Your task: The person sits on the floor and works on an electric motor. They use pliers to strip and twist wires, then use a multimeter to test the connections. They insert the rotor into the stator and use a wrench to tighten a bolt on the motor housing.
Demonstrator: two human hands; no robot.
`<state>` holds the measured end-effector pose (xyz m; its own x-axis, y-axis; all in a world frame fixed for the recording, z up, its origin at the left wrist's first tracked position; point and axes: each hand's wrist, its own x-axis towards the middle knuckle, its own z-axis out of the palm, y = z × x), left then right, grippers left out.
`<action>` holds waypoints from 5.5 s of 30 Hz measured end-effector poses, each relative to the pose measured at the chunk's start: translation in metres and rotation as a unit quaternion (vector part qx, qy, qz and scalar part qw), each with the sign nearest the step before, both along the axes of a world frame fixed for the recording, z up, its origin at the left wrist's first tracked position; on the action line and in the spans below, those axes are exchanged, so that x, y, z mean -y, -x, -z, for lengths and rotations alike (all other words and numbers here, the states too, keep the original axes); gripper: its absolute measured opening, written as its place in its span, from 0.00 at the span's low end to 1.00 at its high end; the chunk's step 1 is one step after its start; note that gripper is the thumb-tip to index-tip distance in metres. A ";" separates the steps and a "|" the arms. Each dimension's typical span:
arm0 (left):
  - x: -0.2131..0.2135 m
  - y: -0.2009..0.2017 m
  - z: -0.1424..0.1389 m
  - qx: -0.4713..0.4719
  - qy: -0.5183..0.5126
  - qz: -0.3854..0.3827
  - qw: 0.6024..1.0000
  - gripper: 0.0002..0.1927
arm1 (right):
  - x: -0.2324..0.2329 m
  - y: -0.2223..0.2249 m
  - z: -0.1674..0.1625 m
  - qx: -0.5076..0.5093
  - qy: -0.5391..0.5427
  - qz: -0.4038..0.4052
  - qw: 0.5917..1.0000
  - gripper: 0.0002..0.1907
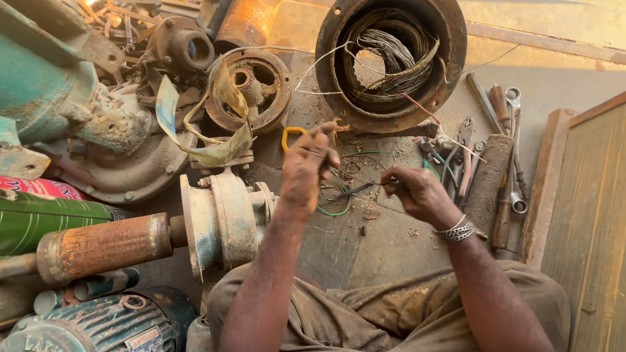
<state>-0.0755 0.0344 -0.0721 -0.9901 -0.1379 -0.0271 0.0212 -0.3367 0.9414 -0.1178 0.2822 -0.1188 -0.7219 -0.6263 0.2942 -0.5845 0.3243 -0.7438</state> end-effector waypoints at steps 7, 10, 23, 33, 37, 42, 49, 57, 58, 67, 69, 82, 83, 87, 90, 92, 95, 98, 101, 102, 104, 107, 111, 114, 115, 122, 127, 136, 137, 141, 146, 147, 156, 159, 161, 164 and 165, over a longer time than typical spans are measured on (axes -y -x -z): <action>0.009 -0.004 -0.002 -0.114 -0.056 -0.021 0.992 0.11 | -0.010 -0.001 -0.018 -0.065 0.091 0.043 0.993 0.07; 0.006 -0.004 -0.010 -0.087 0.022 -0.021 0.996 0.12 | -0.011 -0.005 -0.018 -0.024 0.128 0.052 0.990 0.12; -0.041 -0.018 -0.029 0.030 0.366 0.088 0.926 0.11 | 0.012 -0.022 0.008 0.160 0.242 0.126 0.949 0.09; -0.047 -0.016 0.004 -0.128 0.429 0.003 0.894 0.10 | 0.011 -0.022 0.000 0.096 0.157 0.128 0.975 0.08; -0.059 -0.016 0.013 -0.072 0.461 0.004 0.885 0.11 | 0.000 -0.014 -0.004 0.080 0.110 0.095 0.986 0.08; -0.079 -0.016 0.017 -0.116 0.468 -0.033 0.875 0.11 | -0.019 -0.003 -0.007 0.081 0.055 0.070 0.993 0.08; -0.082 -0.014 0.015 -0.105 0.465 -0.019 0.879 0.09 | -0.025 -0.004 -0.002 0.104 0.058 0.078 0.990 0.09; -0.073 -0.013 -0.002 -0.105 0.480 -0.012 0.871 0.08 | -0.029 -0.003 -0.003 0.116 0.106 0.103 0.982 0.08; -0.068 -0.013 -0.006 -0.122 0.483 -0.037 0.866 0.07 | -0.031 -0.002 -0.003 0.122 0.111 0.117 0.979 0.07; -0.026 0.010 -0.047 -0.099 0.064 -0.169 0.979 0.10 | -0.030 0.007 0.005 0.124 0.180 0.104 0.970 0.07; -0.029 0.014 -0.053 -0.087 -0.016 -0.138 0.987 0.12 | -0.028 0.007 0.008 0.113 0.159 0.104 0.975 0.07; -0.034 0.023 -0.069 -0.108 -0.086 -0.083 0.987 0.15 | -0.029 0.004 0.007 0.125 0.082 0.129 0.980 0.09; -0.034 0.023 -0.069 -0.100 -0.084 -0.083 0.988 0.15 | -0.028 0.004 0.007 0.129 0.078 0.131 0.980 0.09; -0.030 0.022 -0.070 -0.105 -0.081 -0.081 0.988 0.15 | -0.028 0.002 0.005 0.137 0.071 0.133 0.979 0.09; -0.030 0.021 -0.069 -0.121 -0.075 -0.077 0.987 0.15 | -0.029 0.003 0.006 0.132 0.068 0.125 0.981 0.09; -0.031 0.020 -0.067 -0.129 -0.072 -0.076 0.986 0.15 | -0.029 0.003 0.008 0.126 0.064 0.125 0.982 0.09; -0.032 0.021 -0.063 -0.127 -0.074 -0.082 0.986 0.13 | -0.029 0.003 0.011 0.127 0.050 0.123 0.983 0.09; -0.033 0.022 -0.056 -0.133 -0.072 -0.096 0.984 0.10 | -0.036 0.006 0.009 0.222 0.109 0.105 0.963 0.10; -0.039 0.021 -0.048 -0.149 0.047 -0.121 0.980 0.08 | -0.056 0.013 -0.004 0.319 0.124 0.078 0.937 0.09; -0.042 0.019 -0.045 -0.140 0.103 -0.135 0.975 0.08 | -0.066 0.016 -0.011 0.298 0.130 0.073 0.943 0.09; -0.050 0.012 -0.038 -0.120 0.210 -0.158 0.957 0.08 | -0.089 0.019 -0.027 0.255 0.140 0.067 0.954 0.09; -0.058 0.009 -0.030 -0.191 0.263 -0.187 0.927 0.07 | -0.107 0.016 -0.042 0.223 0.263 0.175 0.922 0.09; -0.056 0.011 -0.026 -0.143 0.244 -0.167 0.945 0.07 | -0.106 0.005 -0.053 0.154 0.337 0.179 0.912 0.09; -0.052 0.011 -0.025 -0.135 0.248 -0.159 0.946 0.06 | -0.098 0.000 -0.062 0.066 0.368 0.097 0.922 0.10; -0.050 0.010 -0.025 -0.142 0.251 -0.161 0.944 0.06 | -0.095 -0.001 -0.065 0.034 0.349 0.098 0.932 0.10; -0.050 0.006 -0.025 -0.145 0.254 -0.157 0.943 0.05 | -0.085 -0.011 -0.084 -0.082 0.304 0.130 0.940 0.15; -0.051 0.006 -0.026 -0.141 0.259 -0.151 0.944 0.06 | -0.079 -0.019 -0.092 -0.172 0.243 0.172 0.939 0.14; -0.052 0.005 -0.023 -0.141 0.267 -0.142 0.943 0.06 | -0.086 -0.005 -0.064 -0.292 0.214 0.237 0.902 0.06; -0.052 0.005 -0.022 -0.140 0.270 -0.141 0.942 0.06 | -0.089 0.002 -0.057 -0.315 0.204 0.262 0.889 0.05; -0.053 0.005 -0.020 -0.138 0.279 -0.140 0.940 0.06 | -0.102 0.029 -0.027 -0.021 0.477 0.236 0.847 0.06; -0.055 0.006 -0.017 -0.145 0.295 -0.150 0.932 0.07 | -0.109 0.044 -0.005 0.180 0.586 0.223 0.758 0.05; -0.056 0.006 -0.017 -0.139 0.291 -0.146 0.935 0.07 | -0.110 0.044 -0.003 0.185 0.591 0.216 0.755 0.05; -0.061 0.002 -0.009 -0.124 0.294 -0.123 0.940 0.07 | -0.109 0.037 -0.007 0.178 0.602 0.104 0.771 0.11; -0.059 0.007 -0.006 -0.145 0.286 -0.132 0.938 0.07 | -0.105 0.035 -0.012 0.167 0.599 0.077 0.779 0.11; -0.054 0.012 -0.004 -0.164 0.248 -0.144 0.944 0.06 | -0.102 0.033 -0.015 0.162 0.604 0.048 0.779 0.11; -0.034 0.018 -0.005 -0.125 0.215 -0.159 0.955 0.07 | -0.097 0.031 -0.019 0.149 0.598 -0.014 0.787 0.10; -0.028 0.018 -0.005 -0.128 0.197 -0.161 0.959 0.07 | -0.095 0.030 -0.021 0.146 0.596 -0.028 0.789 0.09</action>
<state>-0.0938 0.0625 -0.0672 -0.8615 -0.3869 0.3288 0.3125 0.1064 0.9439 -0.1483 0.3768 -0.0981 -0.8494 -0.0637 0.5238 -0.3196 -0.7278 -0.6067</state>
